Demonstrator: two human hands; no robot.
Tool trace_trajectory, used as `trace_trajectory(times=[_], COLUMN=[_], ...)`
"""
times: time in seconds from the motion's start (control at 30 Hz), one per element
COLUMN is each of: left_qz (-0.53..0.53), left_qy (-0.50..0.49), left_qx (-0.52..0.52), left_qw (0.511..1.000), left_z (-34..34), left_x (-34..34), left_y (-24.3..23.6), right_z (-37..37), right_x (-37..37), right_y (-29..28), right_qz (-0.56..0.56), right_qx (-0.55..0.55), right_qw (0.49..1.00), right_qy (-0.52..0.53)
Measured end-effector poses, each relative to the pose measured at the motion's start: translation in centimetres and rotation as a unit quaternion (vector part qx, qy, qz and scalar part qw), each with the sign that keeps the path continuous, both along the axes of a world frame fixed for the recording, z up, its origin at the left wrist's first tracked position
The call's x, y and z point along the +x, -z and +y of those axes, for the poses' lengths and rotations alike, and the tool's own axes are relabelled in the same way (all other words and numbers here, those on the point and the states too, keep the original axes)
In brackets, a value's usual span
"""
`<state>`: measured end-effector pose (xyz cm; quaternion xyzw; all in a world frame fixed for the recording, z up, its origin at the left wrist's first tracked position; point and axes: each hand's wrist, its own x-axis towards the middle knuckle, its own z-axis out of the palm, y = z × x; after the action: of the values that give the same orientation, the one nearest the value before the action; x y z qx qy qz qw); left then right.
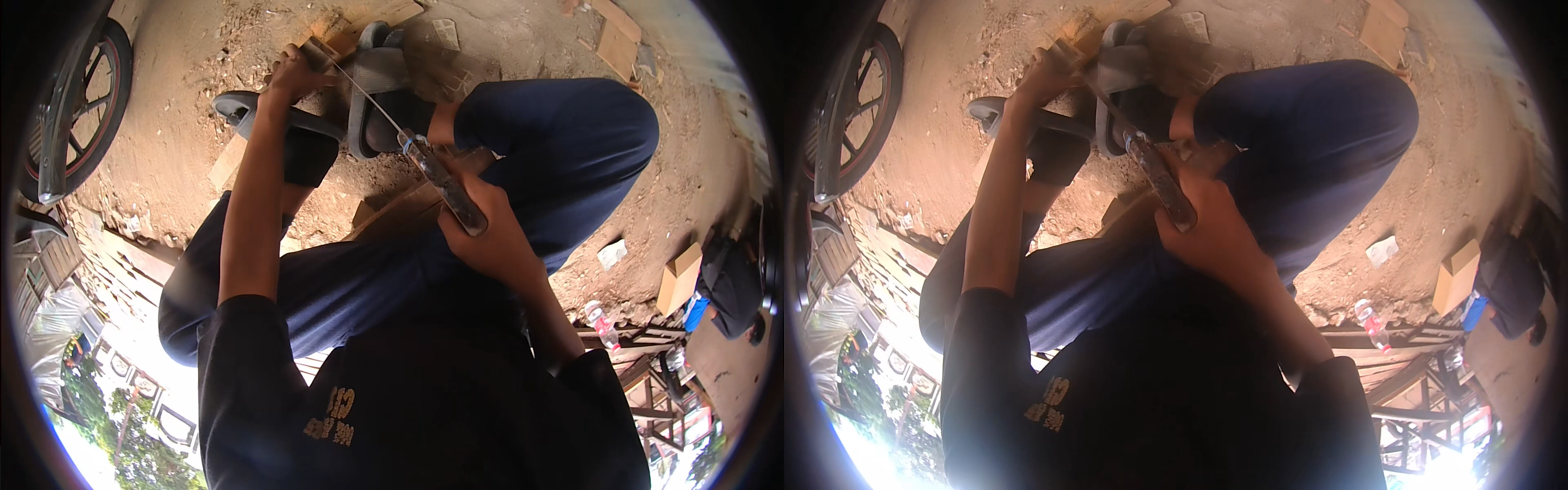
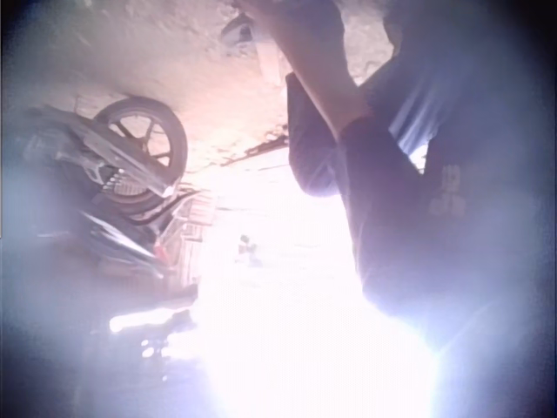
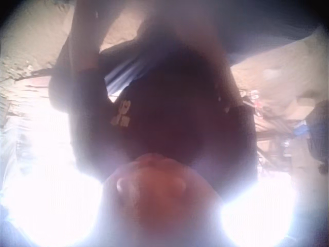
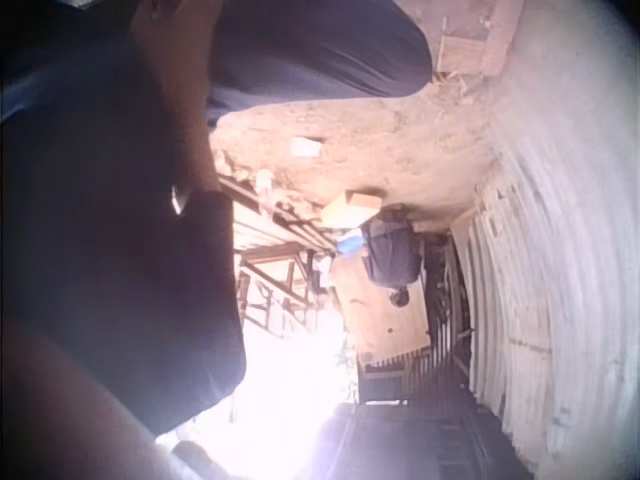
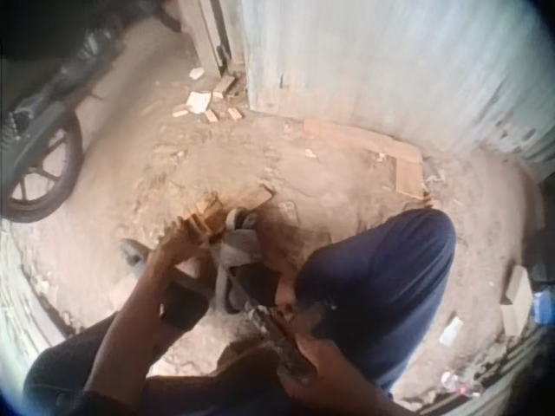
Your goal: The person sits on the ground and uses a hand saw to cut a small piece of wood held between their feet. They repeatedly saw back and forth until the wood is cut through, then separate the two pieces.
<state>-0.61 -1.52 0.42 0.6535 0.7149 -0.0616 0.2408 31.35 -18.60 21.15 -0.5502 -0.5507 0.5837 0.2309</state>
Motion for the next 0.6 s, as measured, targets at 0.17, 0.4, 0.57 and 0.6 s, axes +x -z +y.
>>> trace_trajectory(times=[0.17,0.4,0.57,0.6], left_qz=[0.017,0.07,0.095,0.096], left_qy=[-0.022,0.027,0.071,0.071], left_qx=[-0.023,-0.033,-0.031,-0.032], left_qw=[0.999,0.997,0.992,0.992], left_z=[0.0,-0.1,0.6,0.6], left_x=[-0.4,1.2,1.5,1.4], left_y=[1.7,-0.2,-0.3,-0.3], right_z=[0.6,1.1,-1.4,-1.6], right_x=[-0.7,0.8,1.4,1.6], right_y=[-1.1,-1.1,-1.6,-2.4], right_qz=[0.004,0.008,-0.014,-0.024], right_qx=[-0.003,-0.079,0.001,-0.029], right_qw=[0.998,0.995,1.0,0.999], right_qy=[-0.064,-0.062,-0.021,-0.02])
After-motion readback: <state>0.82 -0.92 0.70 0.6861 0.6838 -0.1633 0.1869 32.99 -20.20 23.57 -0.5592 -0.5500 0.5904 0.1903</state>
